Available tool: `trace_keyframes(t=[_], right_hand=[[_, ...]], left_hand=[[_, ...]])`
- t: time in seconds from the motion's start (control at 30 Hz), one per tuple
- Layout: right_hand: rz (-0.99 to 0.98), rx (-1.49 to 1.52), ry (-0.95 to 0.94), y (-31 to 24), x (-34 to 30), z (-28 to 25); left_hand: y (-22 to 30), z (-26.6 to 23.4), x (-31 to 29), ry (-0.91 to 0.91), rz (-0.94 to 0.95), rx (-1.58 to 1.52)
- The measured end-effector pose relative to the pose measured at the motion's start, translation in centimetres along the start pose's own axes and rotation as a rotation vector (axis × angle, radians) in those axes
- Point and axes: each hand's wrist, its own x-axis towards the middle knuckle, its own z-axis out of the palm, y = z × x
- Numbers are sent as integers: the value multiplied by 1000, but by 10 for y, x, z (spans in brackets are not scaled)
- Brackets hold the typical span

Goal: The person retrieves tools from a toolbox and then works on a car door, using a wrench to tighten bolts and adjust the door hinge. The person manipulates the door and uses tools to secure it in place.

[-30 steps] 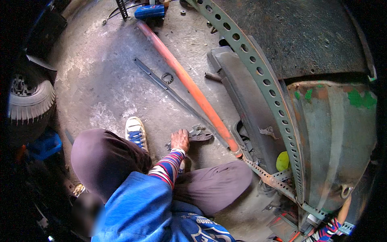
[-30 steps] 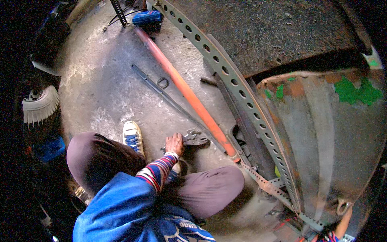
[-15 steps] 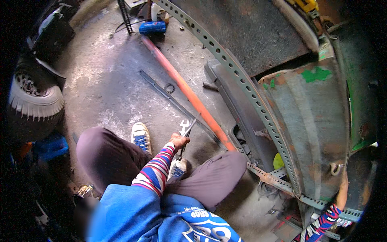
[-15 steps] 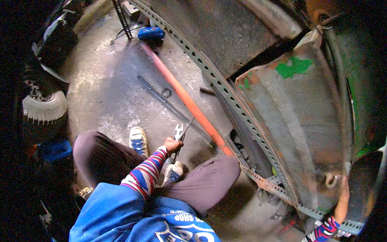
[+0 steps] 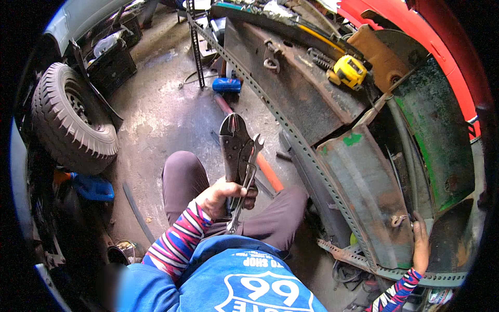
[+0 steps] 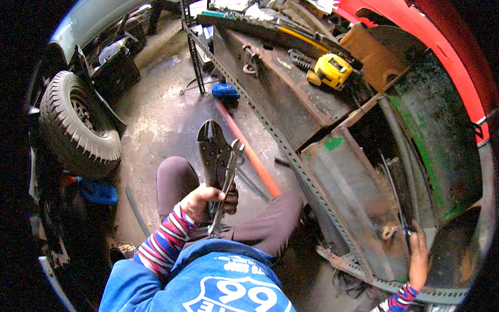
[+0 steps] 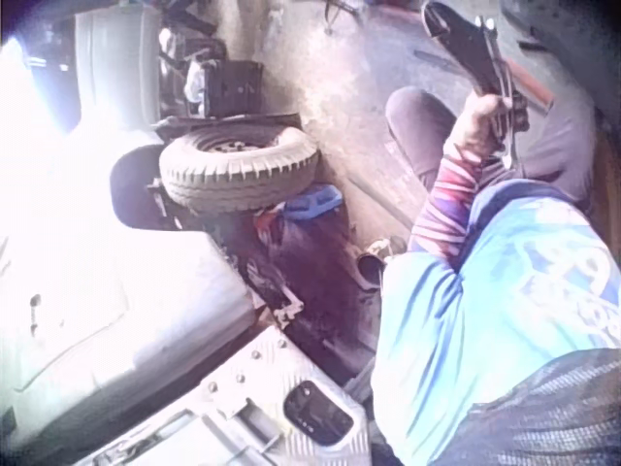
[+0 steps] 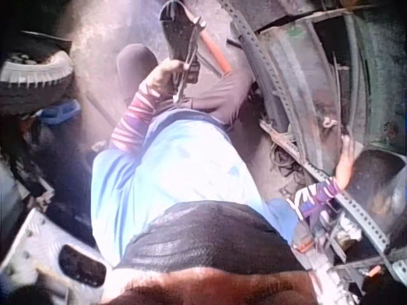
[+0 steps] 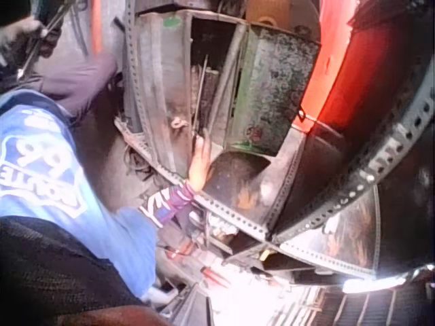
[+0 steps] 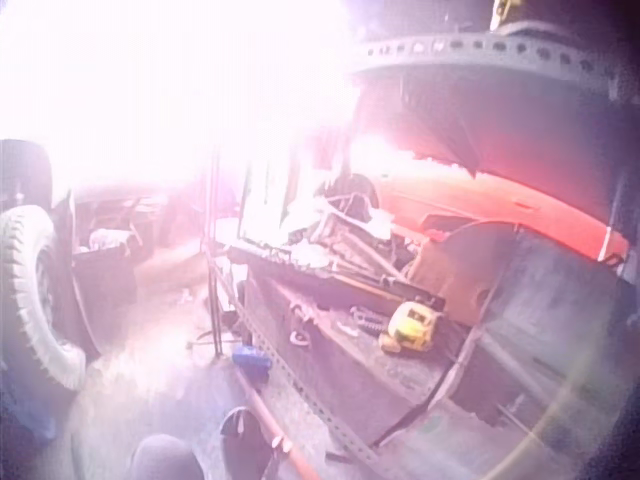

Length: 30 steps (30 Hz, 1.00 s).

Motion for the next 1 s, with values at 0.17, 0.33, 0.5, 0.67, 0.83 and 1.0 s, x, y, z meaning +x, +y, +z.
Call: trace_keyframes(t=[0.17,0.33,0.5,0.67,0.83,1.0], right_hand=[[-10,-138,104,-3,-2,0],[-425,-32,900,-84,-23,57],[-513,636,198,-211,-16,181],[-319,912,-178,-259,11,212],[-297,1020,-217,-255,13,217],[-318,1377,-122,-224,4,203]], left_hand=[[24,60,-4,-120,-52,-75],[33,91,6,-142,-79,-5],[32,97,21,-214,-139,52],[40,84,23,-87,-171,274],[48,79,25,-98,-69,439],[84,106,27,-120,-5,722]])
